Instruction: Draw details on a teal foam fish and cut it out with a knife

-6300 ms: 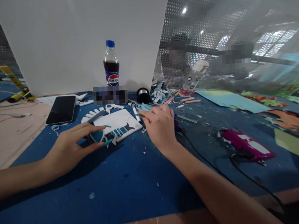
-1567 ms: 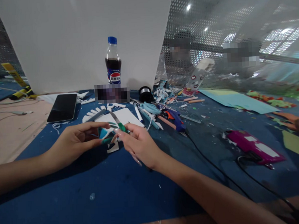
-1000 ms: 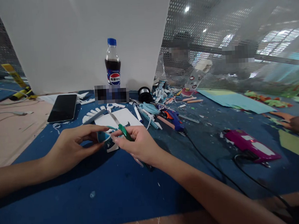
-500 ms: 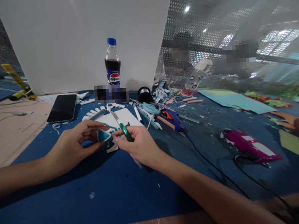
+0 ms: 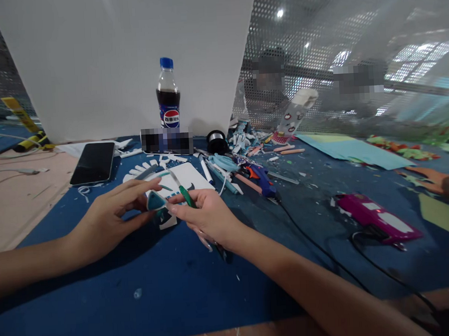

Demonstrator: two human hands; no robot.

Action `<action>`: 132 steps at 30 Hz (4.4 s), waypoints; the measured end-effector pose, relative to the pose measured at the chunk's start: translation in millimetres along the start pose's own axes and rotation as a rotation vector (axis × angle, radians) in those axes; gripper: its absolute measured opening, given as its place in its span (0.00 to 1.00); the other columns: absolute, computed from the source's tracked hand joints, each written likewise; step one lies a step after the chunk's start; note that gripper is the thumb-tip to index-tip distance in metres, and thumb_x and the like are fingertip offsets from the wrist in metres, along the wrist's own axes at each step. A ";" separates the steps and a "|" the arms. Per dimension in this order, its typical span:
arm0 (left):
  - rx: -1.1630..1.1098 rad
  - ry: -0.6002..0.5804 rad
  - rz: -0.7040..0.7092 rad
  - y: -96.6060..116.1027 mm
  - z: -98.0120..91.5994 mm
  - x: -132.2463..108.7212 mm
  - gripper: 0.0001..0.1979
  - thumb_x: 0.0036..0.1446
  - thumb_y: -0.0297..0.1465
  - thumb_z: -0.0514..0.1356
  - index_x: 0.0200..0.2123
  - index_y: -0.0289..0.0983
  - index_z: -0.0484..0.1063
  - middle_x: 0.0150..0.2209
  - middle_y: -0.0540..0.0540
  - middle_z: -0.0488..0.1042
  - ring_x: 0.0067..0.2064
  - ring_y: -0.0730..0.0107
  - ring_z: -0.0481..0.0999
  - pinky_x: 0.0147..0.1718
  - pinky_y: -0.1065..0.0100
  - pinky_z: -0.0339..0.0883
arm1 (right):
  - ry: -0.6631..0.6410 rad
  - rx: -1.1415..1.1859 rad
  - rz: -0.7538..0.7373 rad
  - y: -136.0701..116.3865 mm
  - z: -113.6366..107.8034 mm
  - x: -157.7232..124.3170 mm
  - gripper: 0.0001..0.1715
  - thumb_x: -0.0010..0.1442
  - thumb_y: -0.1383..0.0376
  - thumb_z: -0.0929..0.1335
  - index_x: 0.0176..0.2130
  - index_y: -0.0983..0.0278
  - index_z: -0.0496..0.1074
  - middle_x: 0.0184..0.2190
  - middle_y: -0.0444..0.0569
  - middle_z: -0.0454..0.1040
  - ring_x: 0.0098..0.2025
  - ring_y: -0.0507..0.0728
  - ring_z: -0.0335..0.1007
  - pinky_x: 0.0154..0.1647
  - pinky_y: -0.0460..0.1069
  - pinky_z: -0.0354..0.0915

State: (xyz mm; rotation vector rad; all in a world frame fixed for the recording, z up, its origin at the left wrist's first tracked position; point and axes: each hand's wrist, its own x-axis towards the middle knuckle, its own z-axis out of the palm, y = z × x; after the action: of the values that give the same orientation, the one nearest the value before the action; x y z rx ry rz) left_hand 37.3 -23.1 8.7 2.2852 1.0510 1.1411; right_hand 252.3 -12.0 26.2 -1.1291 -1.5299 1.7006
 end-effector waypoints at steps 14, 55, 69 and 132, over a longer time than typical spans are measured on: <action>-0.127 -0.090 -0.125 -3.2 -0.2 -2.1 0.38 0.60 0.31 0.57 0.70 0.48 0.42 0.60 0.45 0.70 0.51 0.60 0.77 0.39 0.65 0.77 | -0.099 0.155 0.086 -4.3 1.8 -1.8 0.09 0.59 0.63 0.70 0.38 0.67 0.72 0.07 0.31 0.57 0.08 0.43 0.44 0.09 0.39 0.48; 0.264 0.064 0.153 -0.2 -0.9 -1.0 0.11 0.63 0.31 0.60 0.46 0.32 0.74 0.36 0.44 0.72 0.36 0.67 0.74 0.33 0.67 0.71 | -0.106 0.258 0.075 -7.2 1.0 -1.6 0.11 0.59 0.65 0.70 0.42 0.70 0.74 0.06 0.31 0.54 0.08 0.43 0.42 0.10 0.40 0.46; 0.398 -0.004 0.169 2.7 1.1 -3.3 0.12 0.60 0.33 0.63 0.46 0.38 0.74 0.31 0.49 0.71 0.29 0.70 0.73 0.24 0.72 0.64 | -0.112 0.170 0.089 -3.8 3.4 -1.2 0.09 0.59 0.63 0.71 0.38 0.66 0.71 0.08 0.30 0.56 0.09 0.43 0.42 0.10 0.39 0.45; -0.197 0.001 -0.212 6.9 -3.5 -2.8 0.13 0.48 0.36 0.70 0.34 0.39 0.71 0.25 0.51 0.78 0.26 0.67 0.79 0.25 0.70 0.74 | -0.068 -1.143 -0.746 1.1 -17.2 -4.3 0.37 0.71 0.47 0.49 0.35 0.68 0.71 0.28 0.50 0.66 0.28 0.54 0.60 0.28 0.48 0.54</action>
State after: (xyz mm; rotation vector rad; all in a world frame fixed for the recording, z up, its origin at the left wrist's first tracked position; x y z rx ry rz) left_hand 36.5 -29.7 13.6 1.9707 1.0989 1.1065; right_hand 269.5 -7.4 26.4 -0.7375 -2.6131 0.2914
